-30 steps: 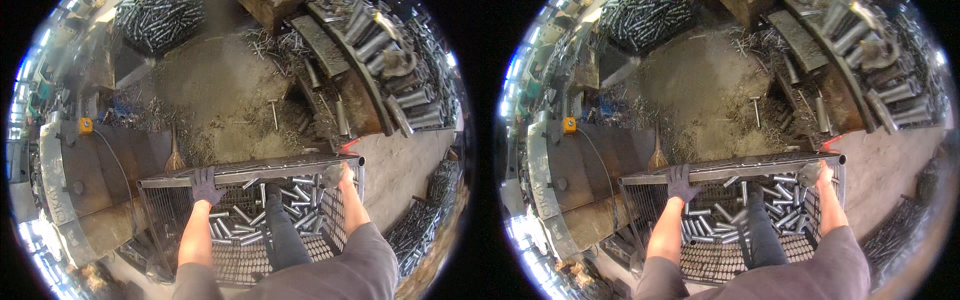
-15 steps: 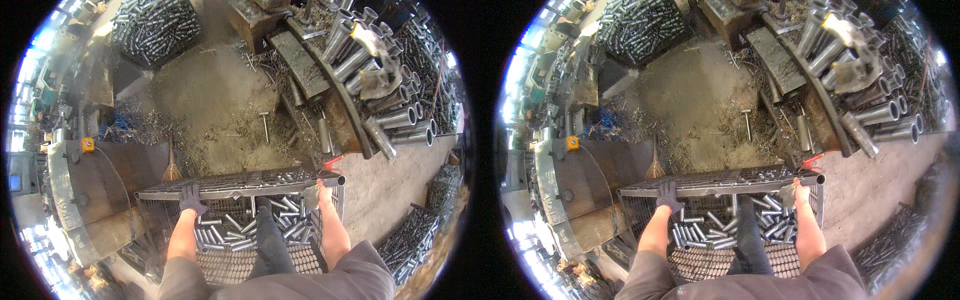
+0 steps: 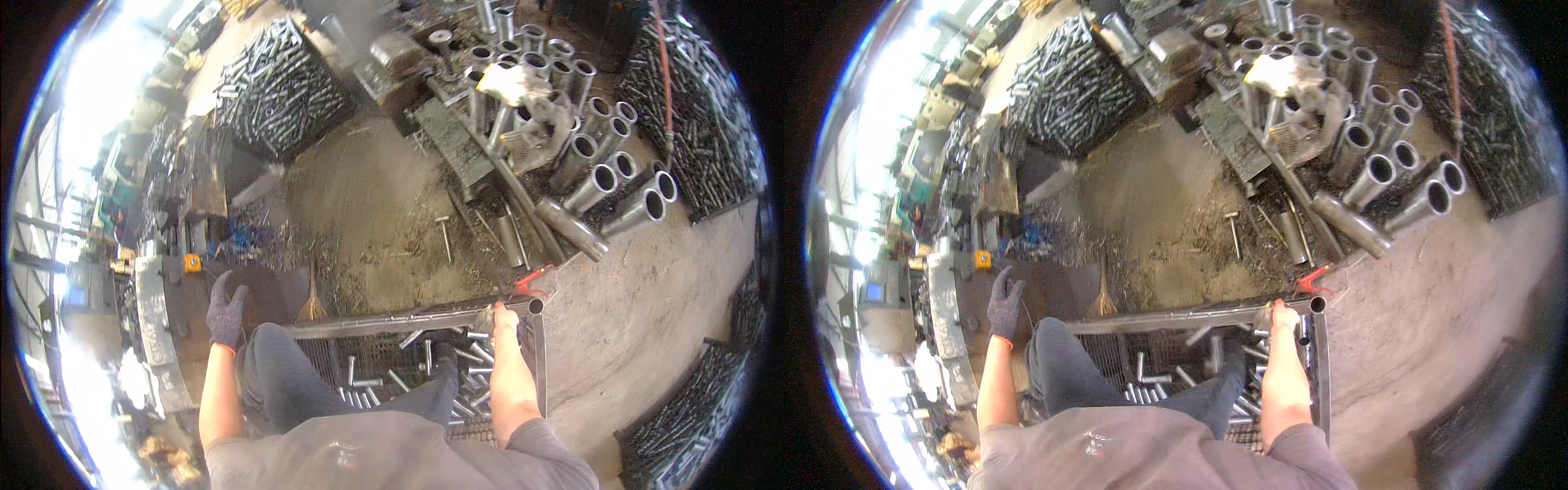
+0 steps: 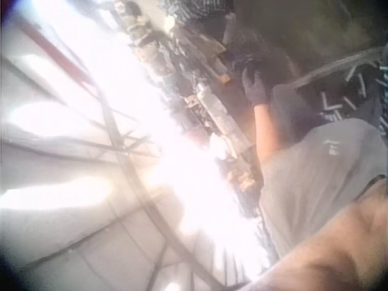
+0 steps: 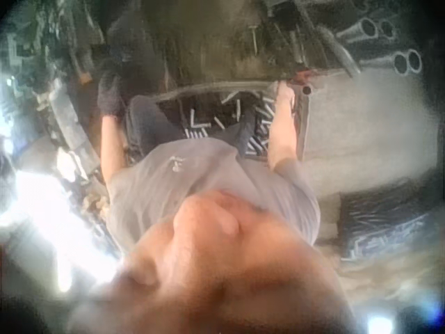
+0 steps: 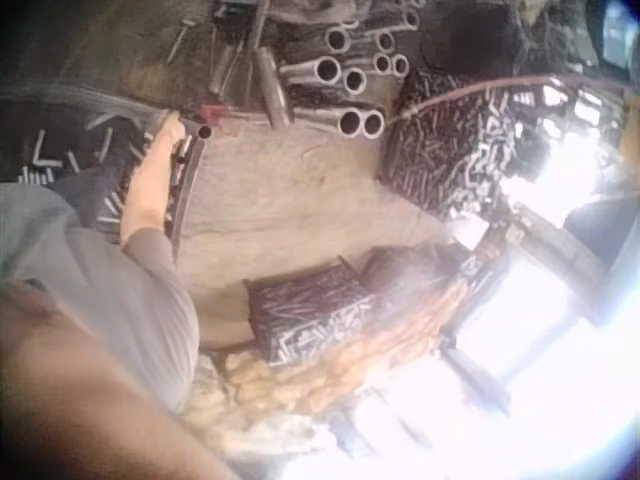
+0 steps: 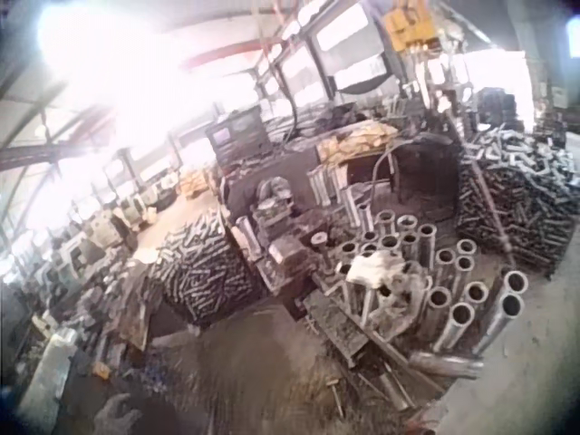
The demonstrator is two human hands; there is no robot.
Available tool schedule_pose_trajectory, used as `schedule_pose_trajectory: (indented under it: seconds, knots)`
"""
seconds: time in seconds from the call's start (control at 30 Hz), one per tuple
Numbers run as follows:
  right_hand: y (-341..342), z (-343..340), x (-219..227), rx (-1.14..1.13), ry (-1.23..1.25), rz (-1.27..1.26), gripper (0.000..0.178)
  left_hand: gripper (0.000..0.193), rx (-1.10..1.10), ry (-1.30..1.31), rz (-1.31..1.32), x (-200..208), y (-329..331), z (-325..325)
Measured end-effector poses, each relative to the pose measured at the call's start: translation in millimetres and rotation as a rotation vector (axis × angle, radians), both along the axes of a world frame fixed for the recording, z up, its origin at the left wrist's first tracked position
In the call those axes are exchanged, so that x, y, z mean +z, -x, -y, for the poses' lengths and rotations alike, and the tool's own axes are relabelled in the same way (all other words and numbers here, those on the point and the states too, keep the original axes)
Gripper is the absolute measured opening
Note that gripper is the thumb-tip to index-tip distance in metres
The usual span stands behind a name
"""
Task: The person puts on gloves and repeatedly loads cylindrical metal parts into a lathe chuck, operates the machine, and removes the finished parts into a nearby crate. The cycle of loading, machining, and unloading is repeated throughout the clip.
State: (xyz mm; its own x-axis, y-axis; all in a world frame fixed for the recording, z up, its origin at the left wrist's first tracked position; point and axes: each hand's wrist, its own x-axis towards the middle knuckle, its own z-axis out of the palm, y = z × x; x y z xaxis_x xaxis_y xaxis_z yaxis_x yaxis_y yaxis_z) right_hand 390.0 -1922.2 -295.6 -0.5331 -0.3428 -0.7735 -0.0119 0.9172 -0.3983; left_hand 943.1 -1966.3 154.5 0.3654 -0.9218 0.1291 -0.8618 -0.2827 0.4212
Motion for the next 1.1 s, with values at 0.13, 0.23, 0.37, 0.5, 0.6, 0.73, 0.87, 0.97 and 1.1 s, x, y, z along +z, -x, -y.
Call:
schedule_pose_trajectory:
  seconds: [0.13, 0.23, 0.37, 0.5, 0.6, 0.73, 0.87, 0.97, 1.1]
  knots:
    - [1.6, 4.8, -3.4, 0.110, -0.032, -0.010, 0.077, 0.058, -0.007, -0.183, 0.062, -6.0, -2.1, 42.3]
    - [4.5, 7.8, -11.8, 0.378, -0.125, -0.070, 0.082, 0.060, -0.209, -0.067, 0.104, -23.3, -4.9, 60.7]
    - [7.2, 5.8, -22.4, 0.487, -0.146, -0.143, 0.077, 0.062, 0.002, -0.316, 0.252, -10.5, -39.8, 66.9]
    - [10.2, -0.3, -9.4, 0.179, -0.044, -0.096, 0.083, 0.062, -0.119, -0.378, 0.283, 27.4, -81.8, 129.7]
    - [11.1, 0.1, 40.5, 0.105, -0.092, -0.078, 0.083, 0.059, -0.363, -0.186, 0.282, 6.8, -78.5, 263.6]
    - [-22.5, 46.9, 167.0, 0.130, -0.405, -0.443, 0.076, 0.045, -0.784, -0.167, -0.089, -129.4, -41.4, 472.5]
    - [-132.7, 179.4, 268.1, 0.242, -0.266, -0.805, 0.063, 0.040, -0.656, -0.574, -0.330, -311.7, -62.0, 521.7]
    - [-237.4, 309.6, 290.4, 0.396, 0.064, -0.638, 0.060, 0.042, -0.601, -1.011, -0.732, -372.5, -132.4, 485.7]
    - [-365.4, 451.0, 272.8, 0.408, 0.253, -0.199, 0.050, 0.052, -0.162, -1.141, -1.087, -336.4, -195.0, 476.2]
